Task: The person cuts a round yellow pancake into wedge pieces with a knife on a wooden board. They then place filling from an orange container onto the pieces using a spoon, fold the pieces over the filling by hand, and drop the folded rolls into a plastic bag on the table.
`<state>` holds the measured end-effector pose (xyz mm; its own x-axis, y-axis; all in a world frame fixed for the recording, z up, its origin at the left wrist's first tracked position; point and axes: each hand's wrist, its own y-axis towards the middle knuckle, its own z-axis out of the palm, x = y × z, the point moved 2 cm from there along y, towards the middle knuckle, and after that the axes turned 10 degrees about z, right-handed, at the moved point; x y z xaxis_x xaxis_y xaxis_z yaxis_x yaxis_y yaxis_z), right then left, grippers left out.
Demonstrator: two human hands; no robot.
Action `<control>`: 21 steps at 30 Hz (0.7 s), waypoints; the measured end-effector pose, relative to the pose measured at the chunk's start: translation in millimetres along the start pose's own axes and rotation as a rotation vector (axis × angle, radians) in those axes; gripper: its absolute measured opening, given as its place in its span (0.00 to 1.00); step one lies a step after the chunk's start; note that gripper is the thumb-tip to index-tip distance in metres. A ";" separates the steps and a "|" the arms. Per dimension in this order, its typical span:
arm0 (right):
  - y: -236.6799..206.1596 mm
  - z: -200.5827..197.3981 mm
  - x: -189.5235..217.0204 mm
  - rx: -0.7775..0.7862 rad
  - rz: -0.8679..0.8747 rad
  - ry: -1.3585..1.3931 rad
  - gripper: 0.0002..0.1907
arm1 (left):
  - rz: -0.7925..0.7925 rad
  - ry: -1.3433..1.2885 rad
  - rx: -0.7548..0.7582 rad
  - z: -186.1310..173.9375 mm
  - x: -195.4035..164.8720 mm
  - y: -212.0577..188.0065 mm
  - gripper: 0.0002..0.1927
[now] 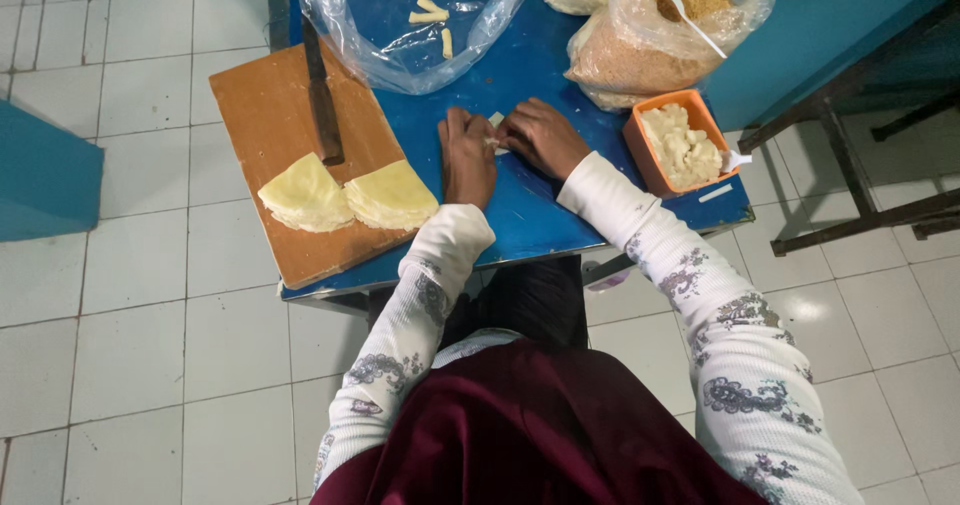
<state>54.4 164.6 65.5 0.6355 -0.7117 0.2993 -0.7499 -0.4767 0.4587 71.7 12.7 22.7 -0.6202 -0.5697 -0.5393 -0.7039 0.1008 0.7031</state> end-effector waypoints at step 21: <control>-8.1 7.8 28.4 -0.177 0.020 -0.409 0.16 | -0.120 0.298 0.090 -3.2 -0.5 -6.0 0.18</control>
<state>77.1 144.3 63.8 0.4697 -0.8823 -0.0293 -0.6959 -0.3905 0.6027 77.4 9.8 20.3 -0.4122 -0.7939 -0.4469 -0.8017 0.0831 0.5920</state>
